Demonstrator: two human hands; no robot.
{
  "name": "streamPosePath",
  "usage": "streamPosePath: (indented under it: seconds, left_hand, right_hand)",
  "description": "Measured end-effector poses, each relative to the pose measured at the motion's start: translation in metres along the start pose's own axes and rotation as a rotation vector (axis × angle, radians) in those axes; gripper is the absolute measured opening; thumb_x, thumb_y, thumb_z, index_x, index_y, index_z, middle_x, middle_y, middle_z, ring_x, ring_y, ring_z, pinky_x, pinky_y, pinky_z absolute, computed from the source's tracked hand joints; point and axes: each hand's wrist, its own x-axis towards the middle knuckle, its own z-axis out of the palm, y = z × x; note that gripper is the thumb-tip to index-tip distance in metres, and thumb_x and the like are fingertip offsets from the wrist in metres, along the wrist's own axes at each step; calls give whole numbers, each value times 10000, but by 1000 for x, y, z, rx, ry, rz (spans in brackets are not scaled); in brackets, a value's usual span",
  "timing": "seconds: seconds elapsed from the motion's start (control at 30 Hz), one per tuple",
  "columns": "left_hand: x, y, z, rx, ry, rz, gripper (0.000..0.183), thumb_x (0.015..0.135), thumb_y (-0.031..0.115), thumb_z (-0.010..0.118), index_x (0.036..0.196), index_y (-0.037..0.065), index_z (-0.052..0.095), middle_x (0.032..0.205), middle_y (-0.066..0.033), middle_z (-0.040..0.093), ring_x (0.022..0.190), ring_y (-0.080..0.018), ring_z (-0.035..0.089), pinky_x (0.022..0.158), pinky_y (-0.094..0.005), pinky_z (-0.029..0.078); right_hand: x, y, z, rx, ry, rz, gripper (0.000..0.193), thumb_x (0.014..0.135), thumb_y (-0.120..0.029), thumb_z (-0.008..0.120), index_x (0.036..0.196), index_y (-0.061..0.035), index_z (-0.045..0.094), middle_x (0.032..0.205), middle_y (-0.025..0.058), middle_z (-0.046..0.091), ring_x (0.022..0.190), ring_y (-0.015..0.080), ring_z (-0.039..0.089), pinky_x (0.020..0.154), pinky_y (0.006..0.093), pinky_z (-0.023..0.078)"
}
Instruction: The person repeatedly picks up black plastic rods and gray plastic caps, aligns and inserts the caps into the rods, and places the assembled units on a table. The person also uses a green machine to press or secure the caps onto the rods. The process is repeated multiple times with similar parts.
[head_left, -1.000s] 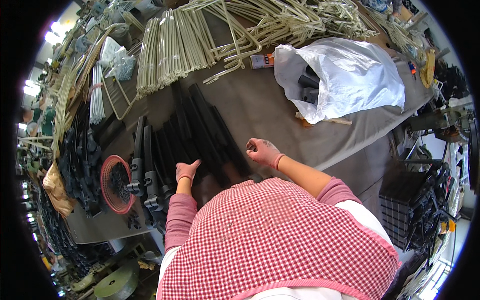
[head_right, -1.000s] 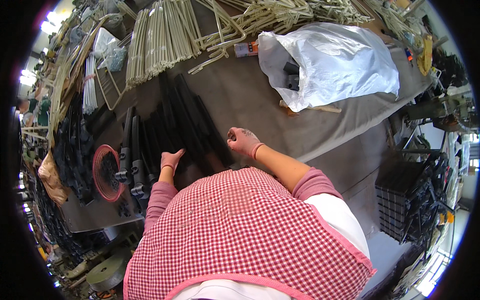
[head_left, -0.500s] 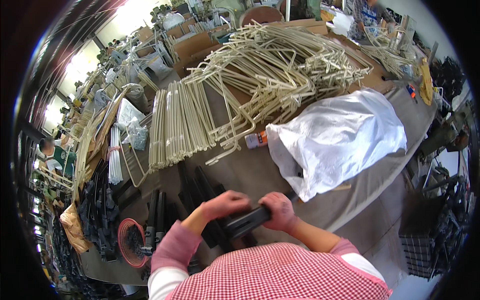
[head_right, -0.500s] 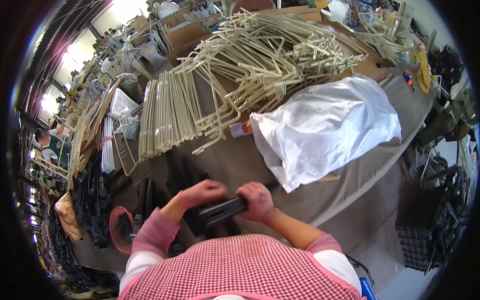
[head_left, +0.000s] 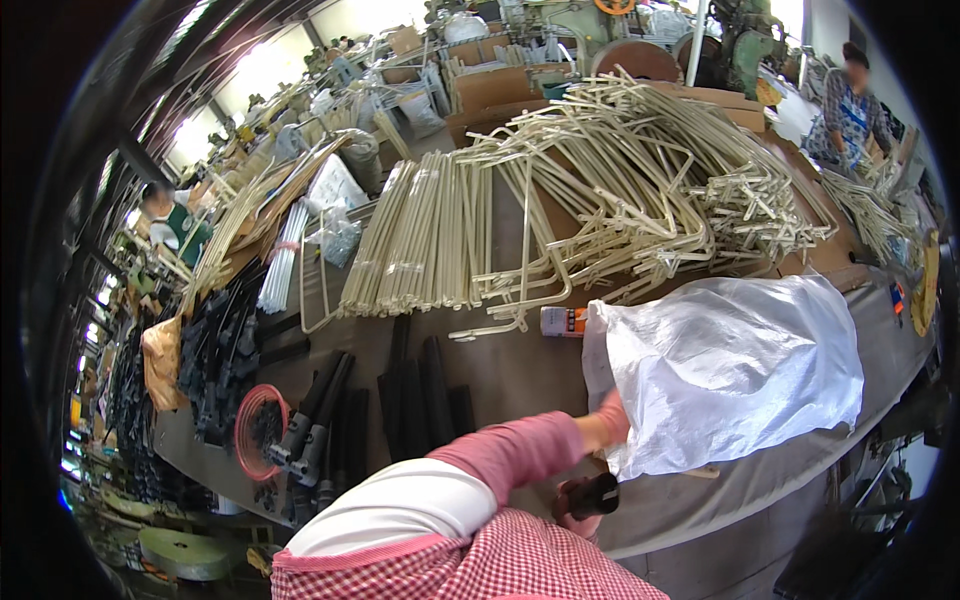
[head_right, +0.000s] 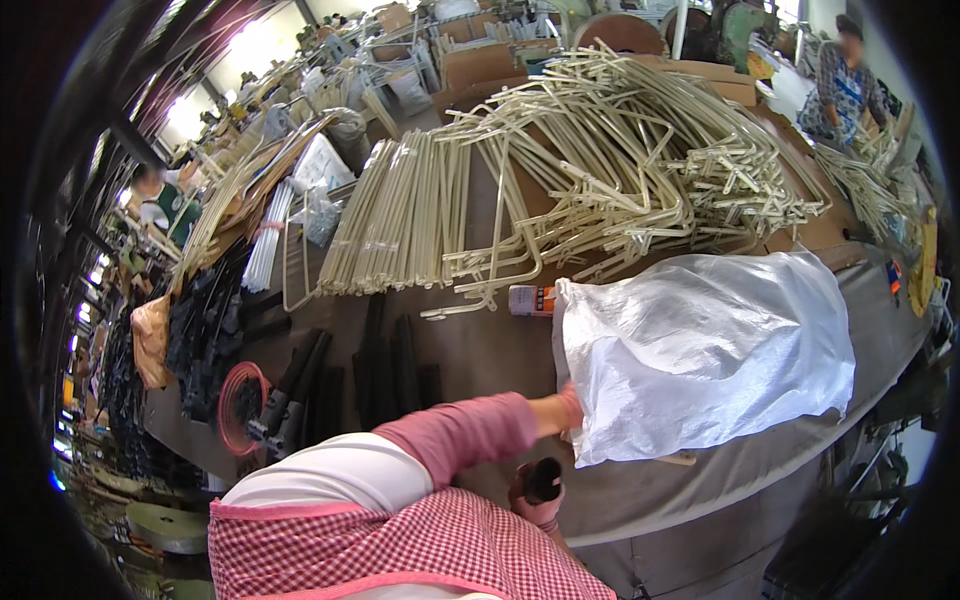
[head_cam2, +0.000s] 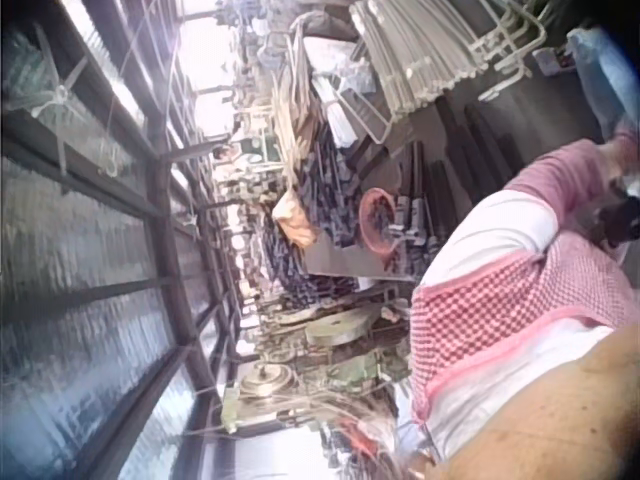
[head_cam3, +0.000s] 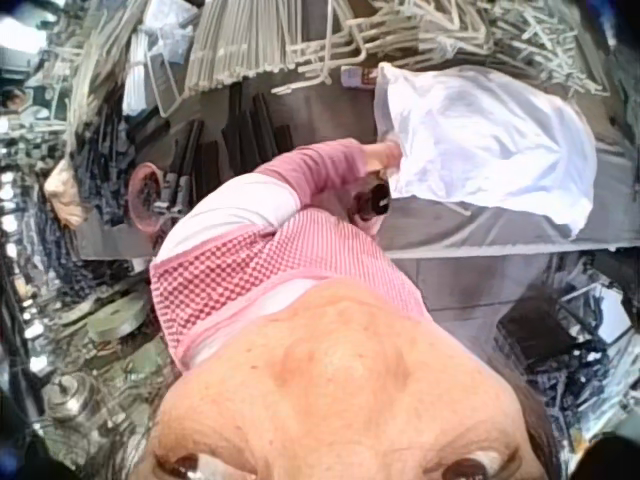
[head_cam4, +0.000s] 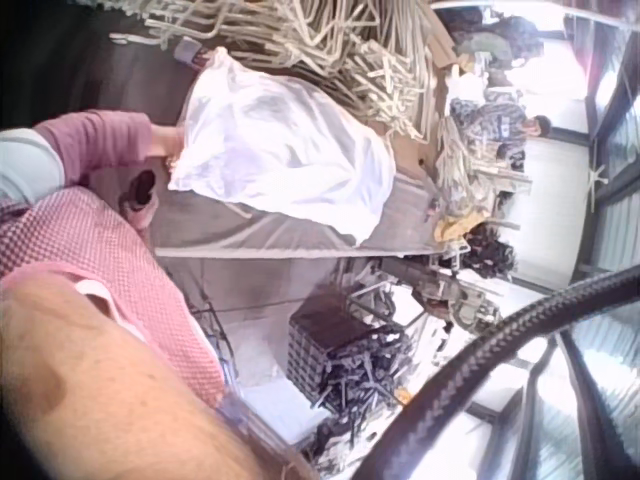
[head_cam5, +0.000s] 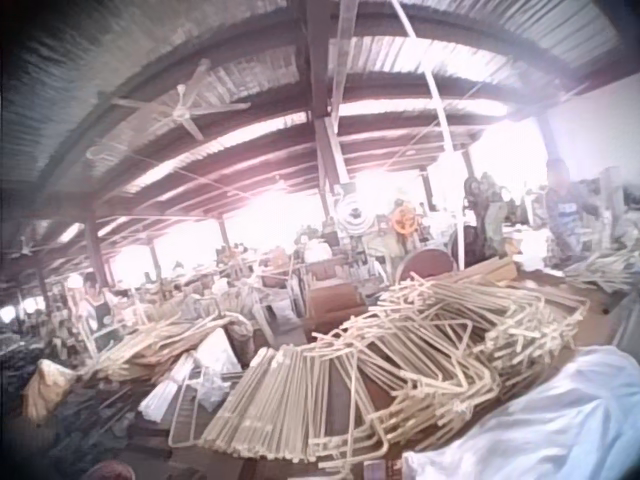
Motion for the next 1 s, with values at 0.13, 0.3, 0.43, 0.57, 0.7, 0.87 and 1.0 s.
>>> streamPosePath:
  seconds: [0.13,0.3,0.43,0.57,0.7,0.87,1.0]
  left_hand:
    - [-118,79,79,818,623,339,474,843,292,805,1269,181,629,1107,-33,704,1031,-211,690,826,-312,537]
    - [-289,70,147,712,587,381,375,941,183,733,1275,117,575,1270,-39,601,1035,-202,666,819,-304,554]
    - [-344,26,159,1015,538,492,223,1046,168,575,1237,62,621,1276,-53,582,1113,-158,612,884,-316,533]
    - [-388,24,183,2422,606,955,698,843,39,731,1464,-15,417,1382,-207,508,1278,-375,512,1054,-414,453]
    - [-427,31,217,1918,778,1111,970,827,7,720,1588,25,118,1453,-223,487,1285,-322,550,1047,-438,472]
    - [-472,42,246,879,403,535,625,824,69,744,1396,-37,514,1276,-152,660,1164,-290,661,980,-408,552]
    - [-485,39,253,800,290,653,621,822,95,744,1383,-44,517,1277,-170,650,1155,-322,656,1001,-446,539]
  right_hand:
    - [16,-36,0,25,-50,-8,270,819,-137,745,1012,-39,583,890,86,642,787,177,626,732,316,517]
    - [54,-73,42,318,-363,333,507,921,-223,704,1363,-28,550,974,60,670,745,150,658,715,321,574]
    - [45,-100,107,487,-559,577,543,1044,-289,536,1522,-62,414,1276,57,636,956,140,662,911,311,537]
    - [15,-132,173,276,-624,339,649,975,-198,670,1535,-21,394,1095,-21,605,919,76,569,840,267,490]
    - [2,-172,200,458,-832,320,636,957,-184,684,1515,-15,431,1122,-4,633,884,89,582,800,268,495]
    - [-21,-202,222,346,-915,335,621,949,-217,702,1487,-12,469,1192,25,665,917,96,606,789,270,507]
    - [-38,-212,236,365,-874,337,569,956,-319,716,1393,2,547,1131,44,689,917,121,638,771,295,544]
